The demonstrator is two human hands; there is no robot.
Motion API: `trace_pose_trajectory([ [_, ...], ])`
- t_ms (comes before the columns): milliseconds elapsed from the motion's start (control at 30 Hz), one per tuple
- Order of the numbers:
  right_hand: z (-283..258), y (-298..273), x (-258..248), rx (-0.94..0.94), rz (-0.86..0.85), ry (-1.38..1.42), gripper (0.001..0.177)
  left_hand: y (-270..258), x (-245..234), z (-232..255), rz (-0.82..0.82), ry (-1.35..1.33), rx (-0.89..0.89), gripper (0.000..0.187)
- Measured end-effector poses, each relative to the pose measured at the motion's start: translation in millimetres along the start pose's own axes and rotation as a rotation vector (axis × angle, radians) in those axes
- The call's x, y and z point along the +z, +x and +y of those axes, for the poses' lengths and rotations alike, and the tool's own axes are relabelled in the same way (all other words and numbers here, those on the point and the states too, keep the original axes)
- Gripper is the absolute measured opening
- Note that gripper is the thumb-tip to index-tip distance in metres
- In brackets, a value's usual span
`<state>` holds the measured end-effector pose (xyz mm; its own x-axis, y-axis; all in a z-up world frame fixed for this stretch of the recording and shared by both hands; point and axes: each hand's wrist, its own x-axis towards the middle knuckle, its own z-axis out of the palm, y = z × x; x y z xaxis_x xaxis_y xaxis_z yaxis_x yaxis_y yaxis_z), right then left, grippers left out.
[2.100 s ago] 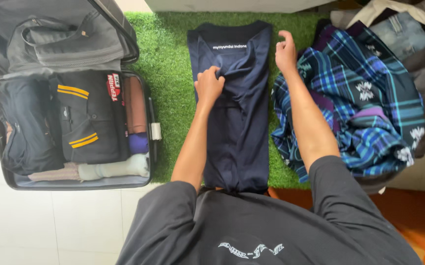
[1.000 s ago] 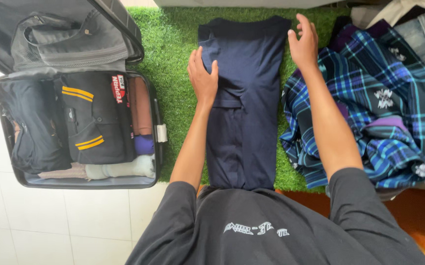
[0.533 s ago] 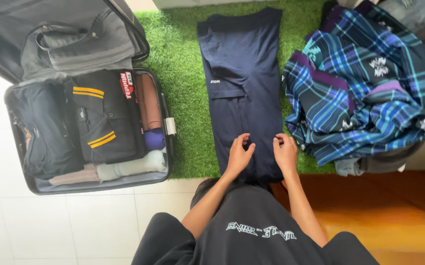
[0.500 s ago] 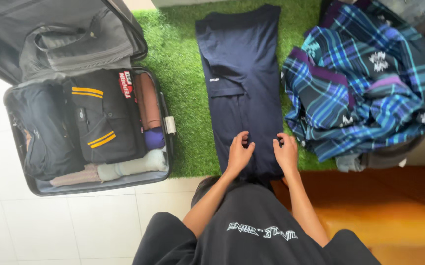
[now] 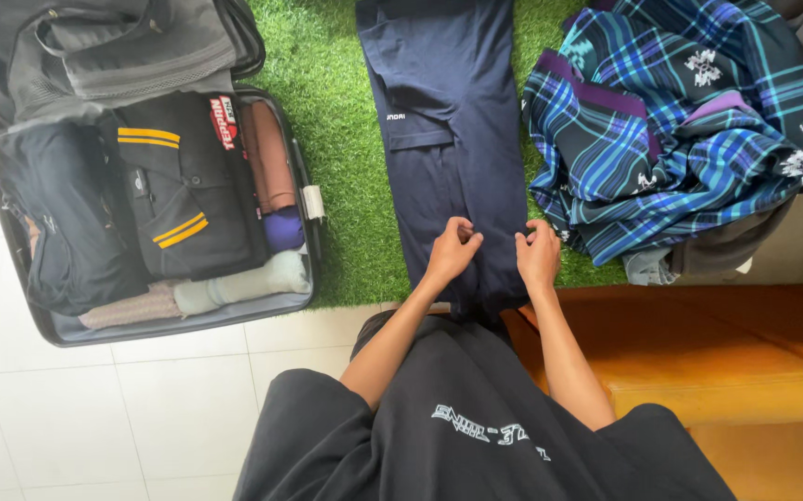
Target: The person spreads out a dark shirt on a green surface, folds it into a small rectangle by turning the sleeves and body inward, and places the folded shirt into an open suitcase already containing other clothes and a bottle.
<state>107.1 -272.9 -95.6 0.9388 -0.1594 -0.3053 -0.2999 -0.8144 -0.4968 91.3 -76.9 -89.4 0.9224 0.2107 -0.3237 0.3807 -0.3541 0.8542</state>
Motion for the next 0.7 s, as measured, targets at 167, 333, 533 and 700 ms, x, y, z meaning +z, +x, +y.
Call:
trace_pose_trajectory([
  [167, 8.9, -0.2, 2.1, -0.202, 0.034, 0.031, 0.044, -42.7, -2.4, -4.0, -0.194, -0.255, -0.336, 0.069],
  [333, 16.1, 4.7, -3.4, -0.184, -0.080, 0.164, 0.057, -53.7, 14.1, -19.1, -0.269, 0.040, -0.257, 0.046],
  [533, 21.9, 8.8, -0.6, -0.244, -0.086, 0.064, 0.062, -82.6, 33.7, -24.7, -0.238, -0.034, -0.158, 0.035],
  [700, 20.0, 9.4, -3.1, -0.207, -0.122, 0.081, 0.062, -96.9, 23.8, -19.2, -0.382, 0.033, -0.264, 0.057],
])
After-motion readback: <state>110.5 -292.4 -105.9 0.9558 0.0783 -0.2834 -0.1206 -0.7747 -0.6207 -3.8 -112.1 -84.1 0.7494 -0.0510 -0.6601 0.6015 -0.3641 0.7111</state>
